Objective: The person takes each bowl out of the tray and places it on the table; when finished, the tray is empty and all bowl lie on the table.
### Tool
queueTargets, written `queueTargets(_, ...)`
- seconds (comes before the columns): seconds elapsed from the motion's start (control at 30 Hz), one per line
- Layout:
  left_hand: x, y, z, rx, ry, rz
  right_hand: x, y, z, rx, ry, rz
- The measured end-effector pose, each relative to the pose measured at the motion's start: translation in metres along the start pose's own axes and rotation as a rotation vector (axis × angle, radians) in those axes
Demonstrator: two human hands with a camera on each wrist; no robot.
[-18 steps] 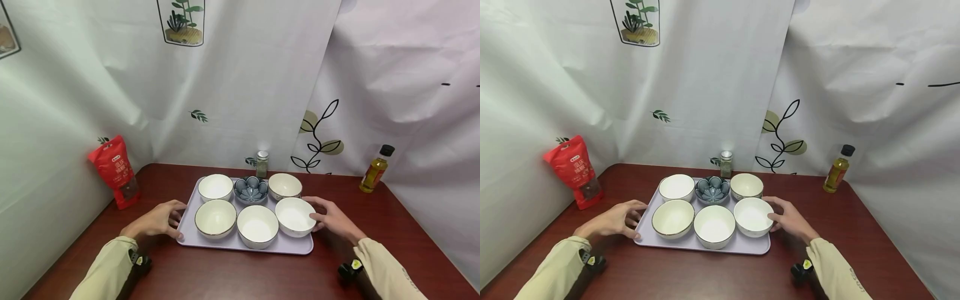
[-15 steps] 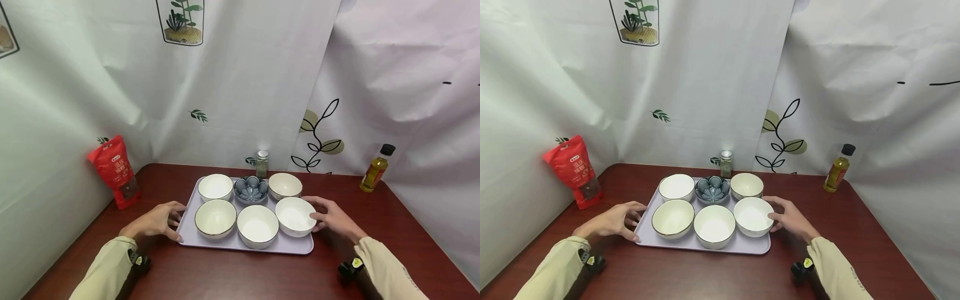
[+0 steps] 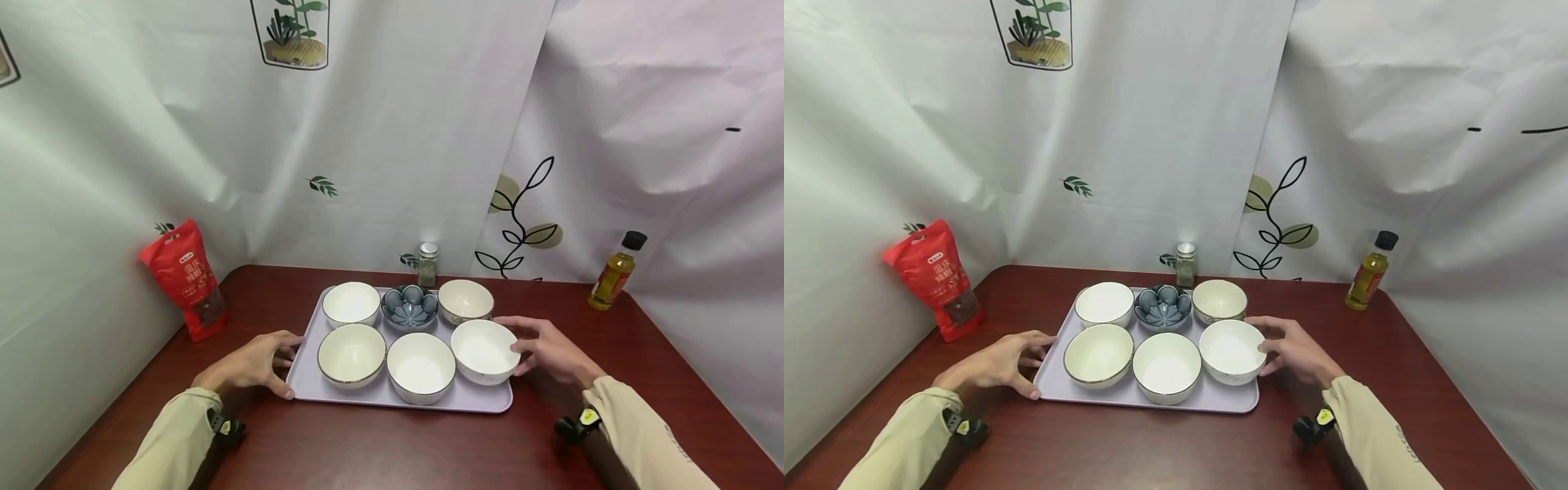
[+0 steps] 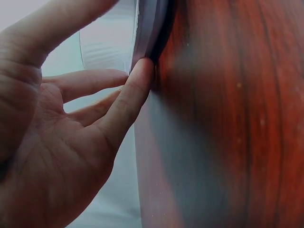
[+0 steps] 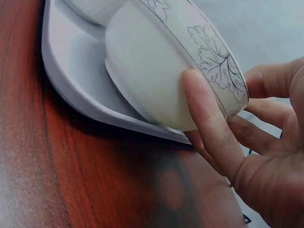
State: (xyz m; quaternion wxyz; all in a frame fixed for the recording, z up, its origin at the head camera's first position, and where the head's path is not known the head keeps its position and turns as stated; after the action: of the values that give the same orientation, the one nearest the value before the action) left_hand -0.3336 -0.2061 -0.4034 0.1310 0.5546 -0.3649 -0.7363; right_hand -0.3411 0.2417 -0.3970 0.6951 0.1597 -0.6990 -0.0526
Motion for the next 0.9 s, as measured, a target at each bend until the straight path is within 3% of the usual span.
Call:
queueTargets(0.3,-0.001,0.000,0.000,-0.007,0.012,0.010,0.009,0.036,-0.004,-0.067,0.018,0.033)
queueTargets(0.73,0.000,0.001,-0.001,-0.007,0.018,0.009,-0.021,0.095,0.019,-0.183,-0.051,0.092)
queueTargets(0.9,0.000,0.001,-0.001,-0.010,0.004,0.013,-0.031,0.103,0.030,-0.233,-0.080,0.082)
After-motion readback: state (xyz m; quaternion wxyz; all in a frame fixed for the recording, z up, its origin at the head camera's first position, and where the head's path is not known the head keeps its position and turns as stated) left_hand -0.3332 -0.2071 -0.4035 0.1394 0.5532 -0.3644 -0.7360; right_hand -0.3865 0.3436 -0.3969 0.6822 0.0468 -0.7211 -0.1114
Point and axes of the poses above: each hand's wrist, its own z-axis towards the middle knuckle, its own y-axis out of the back of the hand, x = y × z, the point moved 10 cm from there along z, towards the middle knuckle, and after that the axes turned 14 degrees about -x, right-handed, at the moved point
